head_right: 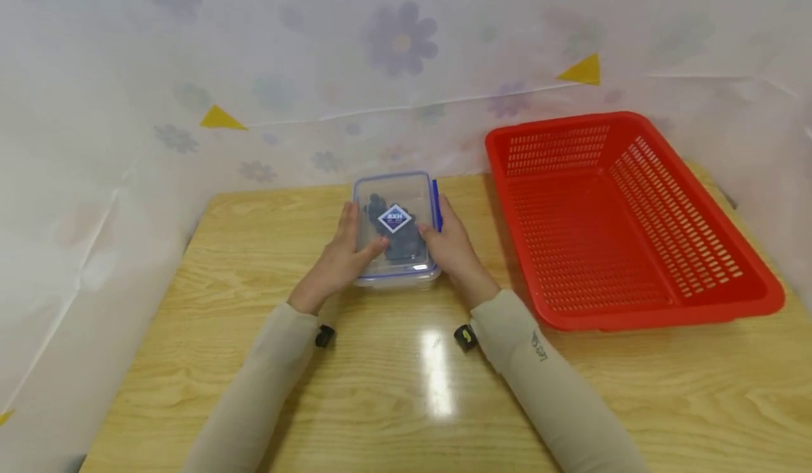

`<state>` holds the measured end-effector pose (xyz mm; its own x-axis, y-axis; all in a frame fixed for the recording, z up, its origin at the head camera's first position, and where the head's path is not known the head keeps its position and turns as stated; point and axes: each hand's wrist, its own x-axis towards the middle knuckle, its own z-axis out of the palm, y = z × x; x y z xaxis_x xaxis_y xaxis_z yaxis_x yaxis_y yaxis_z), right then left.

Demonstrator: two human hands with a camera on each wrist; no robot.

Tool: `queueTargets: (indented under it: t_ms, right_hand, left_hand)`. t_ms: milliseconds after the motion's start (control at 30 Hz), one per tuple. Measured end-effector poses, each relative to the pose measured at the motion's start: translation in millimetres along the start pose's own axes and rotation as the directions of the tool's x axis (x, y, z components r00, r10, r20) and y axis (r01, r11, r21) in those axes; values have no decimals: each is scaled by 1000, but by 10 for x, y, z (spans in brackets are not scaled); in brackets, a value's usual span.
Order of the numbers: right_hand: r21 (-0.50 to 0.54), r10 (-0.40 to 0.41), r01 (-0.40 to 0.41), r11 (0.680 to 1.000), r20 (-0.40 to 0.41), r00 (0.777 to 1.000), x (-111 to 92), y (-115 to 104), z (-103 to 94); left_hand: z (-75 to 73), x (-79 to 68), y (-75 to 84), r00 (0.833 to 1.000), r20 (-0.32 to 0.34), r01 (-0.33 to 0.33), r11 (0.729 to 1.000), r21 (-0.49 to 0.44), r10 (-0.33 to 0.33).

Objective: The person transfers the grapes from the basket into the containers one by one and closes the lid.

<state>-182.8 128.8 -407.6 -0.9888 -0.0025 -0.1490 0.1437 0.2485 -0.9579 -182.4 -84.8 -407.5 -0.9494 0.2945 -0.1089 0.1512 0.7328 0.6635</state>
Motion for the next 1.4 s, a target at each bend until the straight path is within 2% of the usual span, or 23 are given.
queueTargets:
  t_ms: [100,333,433,767,1133,1400]
  right_hand:
    - [-5,4,-4,1000,8,1000,15,4,4]
    - [85,-56,58,995,-28,998,60,52,67]
    - [92,-39,43,995,-39,998,68,50,84]
    - [-5,56,-56,998,21,998,74,17,79]
    - [-27,15,-14,1000,45,999,61,2,89]
    - [-20,7,-6,1000,52,999,79,19,83]
  left_hand:
    - [-5,5,10,1000,4,-4,1000,-3,4]
    - [-29,9,-5,999,24,-27,1000,-5,27]
    - [-37,11,-9,999,32,-36,999,-13,37]
    - [-43,-23,-7,998,53,-38,999,-15,39]
    - [-42,-19,4,998,46,-53,999,-6,53]
    - [-16,-2,-1,997,37,-59,997,-41,61]
